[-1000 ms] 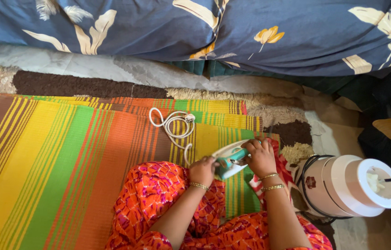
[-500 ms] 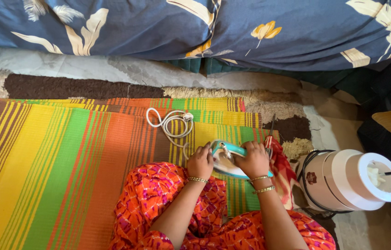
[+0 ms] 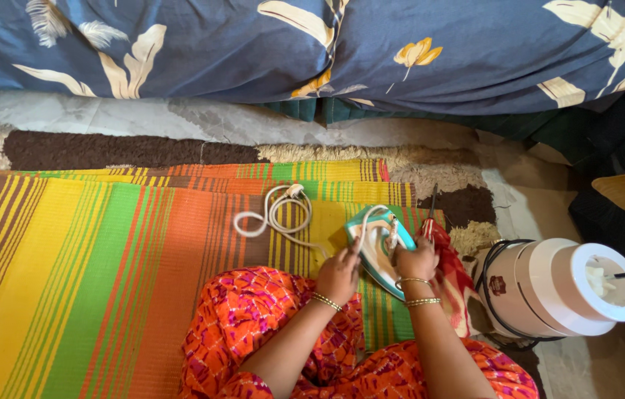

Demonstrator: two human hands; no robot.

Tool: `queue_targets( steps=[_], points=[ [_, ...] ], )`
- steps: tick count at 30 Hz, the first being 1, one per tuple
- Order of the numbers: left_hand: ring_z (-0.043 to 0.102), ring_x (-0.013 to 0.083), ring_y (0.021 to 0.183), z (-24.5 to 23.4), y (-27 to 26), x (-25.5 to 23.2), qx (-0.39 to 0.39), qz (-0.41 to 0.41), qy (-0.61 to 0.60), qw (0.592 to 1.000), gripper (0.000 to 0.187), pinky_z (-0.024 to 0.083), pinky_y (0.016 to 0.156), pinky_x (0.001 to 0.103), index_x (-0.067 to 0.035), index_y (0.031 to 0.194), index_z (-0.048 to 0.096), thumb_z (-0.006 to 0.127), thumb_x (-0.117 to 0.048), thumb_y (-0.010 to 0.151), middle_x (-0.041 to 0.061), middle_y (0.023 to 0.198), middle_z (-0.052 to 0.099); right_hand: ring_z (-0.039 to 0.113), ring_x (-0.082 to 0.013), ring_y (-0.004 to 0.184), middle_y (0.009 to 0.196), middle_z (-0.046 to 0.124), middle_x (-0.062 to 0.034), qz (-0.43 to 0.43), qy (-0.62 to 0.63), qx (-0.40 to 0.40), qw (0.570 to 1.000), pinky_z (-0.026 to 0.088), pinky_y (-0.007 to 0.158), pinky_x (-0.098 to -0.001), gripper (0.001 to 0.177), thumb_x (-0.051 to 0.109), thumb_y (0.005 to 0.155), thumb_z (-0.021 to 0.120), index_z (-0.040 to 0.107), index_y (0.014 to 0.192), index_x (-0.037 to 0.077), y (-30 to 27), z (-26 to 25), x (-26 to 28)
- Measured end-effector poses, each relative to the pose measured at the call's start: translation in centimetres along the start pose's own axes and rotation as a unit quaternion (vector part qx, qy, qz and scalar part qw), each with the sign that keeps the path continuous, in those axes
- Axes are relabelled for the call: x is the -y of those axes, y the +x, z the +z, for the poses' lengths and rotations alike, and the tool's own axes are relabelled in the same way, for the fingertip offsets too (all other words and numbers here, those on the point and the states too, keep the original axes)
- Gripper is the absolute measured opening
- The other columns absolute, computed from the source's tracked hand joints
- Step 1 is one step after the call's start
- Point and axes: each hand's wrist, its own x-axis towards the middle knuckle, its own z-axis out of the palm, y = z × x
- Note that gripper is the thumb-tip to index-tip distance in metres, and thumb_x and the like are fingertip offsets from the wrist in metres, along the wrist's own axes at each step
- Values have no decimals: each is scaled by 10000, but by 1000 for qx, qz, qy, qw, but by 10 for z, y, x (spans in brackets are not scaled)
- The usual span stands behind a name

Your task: The person sits on a mat and repairs a light blue electric iron. They use a red-handled screwdriver to unscrew and remove the iron's baseplate, then wipe the baseplate and the iron's body with a red cloth. Finally, they reattach the baseplate and tighten the screws.

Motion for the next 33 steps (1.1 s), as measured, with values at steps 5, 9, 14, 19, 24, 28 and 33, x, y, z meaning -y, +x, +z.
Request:
queue_targets(
  steps=[5, 9, 14, 19, 24, 28, 33],
  points=[
    [643, 296, 862, -4, 2, -7, 5, 32, -12, 999, 767, 564, 817, 437, -150, 1648, 225, 621, -187, 992, 158, 1084, 661, 582, -296, 724, 1045, 701, -284, 102, 386, 244, 884, 455, 584, -390, 709, -46, 844, 650, 350, 1487, -58, -2, -2, -8],
    [642, 273, 829, -18, 9, -11, 36, -5, -9, 999, 617, 562, 776, 434, -165, 1574, 381, 627, -245, 1014, 129, 1039, 651, 652, -243, 723, 966, 701, -194, 146, 447, 336, 816, 571, 613, -348, 507, -55, 888, 531, 352, 1362, -74, -17, -6, -1],
    [646, 257, 814, -28, 6, -17, 6, 4, -6, 1000, 561, 530, 837, 449, -128, 1451, 573, 644, -151, 894, 101, 1019, 662, 686, -263, 797, 956, 668, -176, 171, 525, 326, 768, 602, 743, -394, 233, -36, 921, 585, 529, 1133, -113, -22, 15, -3],
    [654, 263, 813, -26, 12, -23, 29, -26, -32, 999, 347, 539, 753, 420, -105, 1321, 656, 587, -165, 986, 98, 961, 668, 681, -275, 901, 1004, 668, -168, 164, 582, 270, 749, 603, 856, -414, 219, -42, 863, 557, 567, 1076, 7, -9, 19, -1],
    [680, 297, 796, -20, 9, -17, -8, -23, -30, 999, 238, 554, 737, 444, -93, 1073, 736, 594, -232, 942, 124, 942, 713, 661, -261, 967, 1043, 656, -106, 120, 680, 200, 695, 559, 919, -432, 212, -3, 885, 610, 542, 1077, 52, 26, 47, -18],
    [693, 310, 721, -15, 10, -12, 107, -106, -31, 988, 324, 564, 679, 458, -75, 961, 678, 603, -387, 1002, 132, 862, 694, 680, -206, 944, 1028, 687, -75, 82, 694, 228, 678, 557, 874, -363, 166, 61, 913, 603, 584, 1077, 40, 42, 54, -28],
    [683, 352, 727, 4, -2, -1, 80, -69, 24, 994, 323, 548, 691, 494, -86, 871, 709, 636, -390, 951, 147, 835, 710, 539, -136, 734, 892, 569, -15, 13, 642, 266, 719, 459, 642, -281, 172, 58, 1014, 716, 547, 1043, 62, 66, 73, -50]
  ],
)
